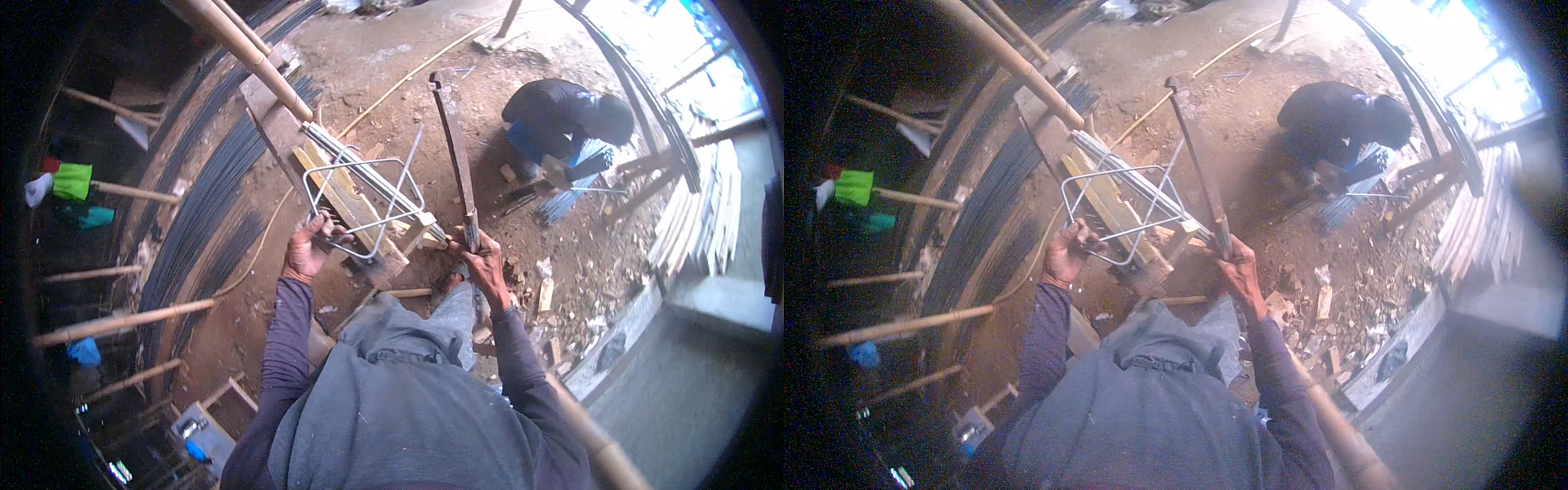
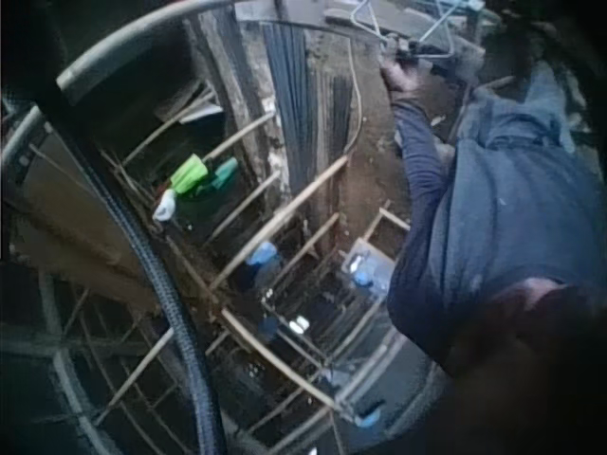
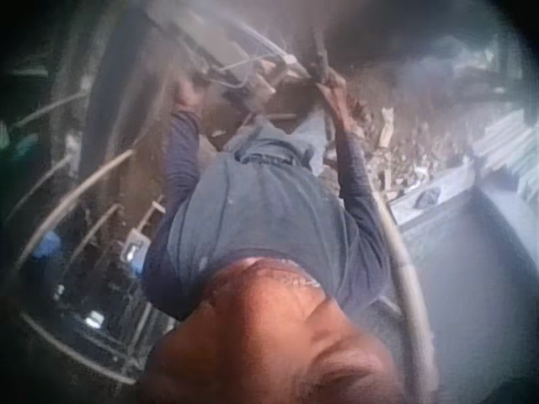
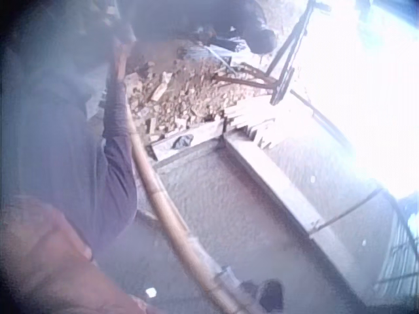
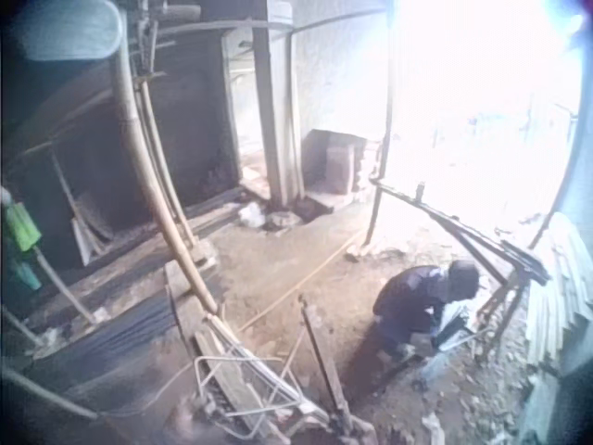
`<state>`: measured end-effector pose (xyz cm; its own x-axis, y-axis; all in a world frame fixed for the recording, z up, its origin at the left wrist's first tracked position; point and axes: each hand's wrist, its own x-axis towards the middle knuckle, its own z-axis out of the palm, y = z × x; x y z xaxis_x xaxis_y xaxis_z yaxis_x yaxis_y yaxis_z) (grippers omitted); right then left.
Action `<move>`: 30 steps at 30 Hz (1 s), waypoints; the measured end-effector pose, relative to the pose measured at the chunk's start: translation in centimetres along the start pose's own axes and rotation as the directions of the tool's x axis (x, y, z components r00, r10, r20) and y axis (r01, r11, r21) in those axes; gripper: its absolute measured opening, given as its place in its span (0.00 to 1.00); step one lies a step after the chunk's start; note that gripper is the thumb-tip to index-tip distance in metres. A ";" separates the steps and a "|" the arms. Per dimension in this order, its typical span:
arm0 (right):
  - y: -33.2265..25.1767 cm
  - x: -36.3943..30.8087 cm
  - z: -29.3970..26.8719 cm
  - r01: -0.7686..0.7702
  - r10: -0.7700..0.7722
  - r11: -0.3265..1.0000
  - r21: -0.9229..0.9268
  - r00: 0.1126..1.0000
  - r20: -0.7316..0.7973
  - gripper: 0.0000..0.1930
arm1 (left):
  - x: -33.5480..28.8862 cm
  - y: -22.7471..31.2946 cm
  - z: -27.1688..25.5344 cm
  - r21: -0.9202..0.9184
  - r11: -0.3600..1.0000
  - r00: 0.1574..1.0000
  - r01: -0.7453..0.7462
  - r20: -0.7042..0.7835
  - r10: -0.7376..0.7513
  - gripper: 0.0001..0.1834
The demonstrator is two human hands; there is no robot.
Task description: The person repeatedly places a metal rod into a bending jig and uses a hammer to bend it into a rectangular shape. The person removes the bent rod and repeats the process with new rods.
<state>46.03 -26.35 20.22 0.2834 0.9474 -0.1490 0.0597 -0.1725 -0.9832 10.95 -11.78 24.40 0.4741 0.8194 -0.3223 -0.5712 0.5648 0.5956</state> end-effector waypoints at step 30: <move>-4.9 -20.1 33.8 0.025 -0.025 0.999 0.047 1.000 -0.009 0.16 | -25.7 15.7 -20.7 0.001 0.991 0.991 0.137 -0.008 -0.137 0.24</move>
<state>7.69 -35.42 24.51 0.2903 0.9489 -0.1237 0.0217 -0.1357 -0.9905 -24.02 -21.92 26.82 0.5424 0.7350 -0.4070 -0.5003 0.6718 0.5463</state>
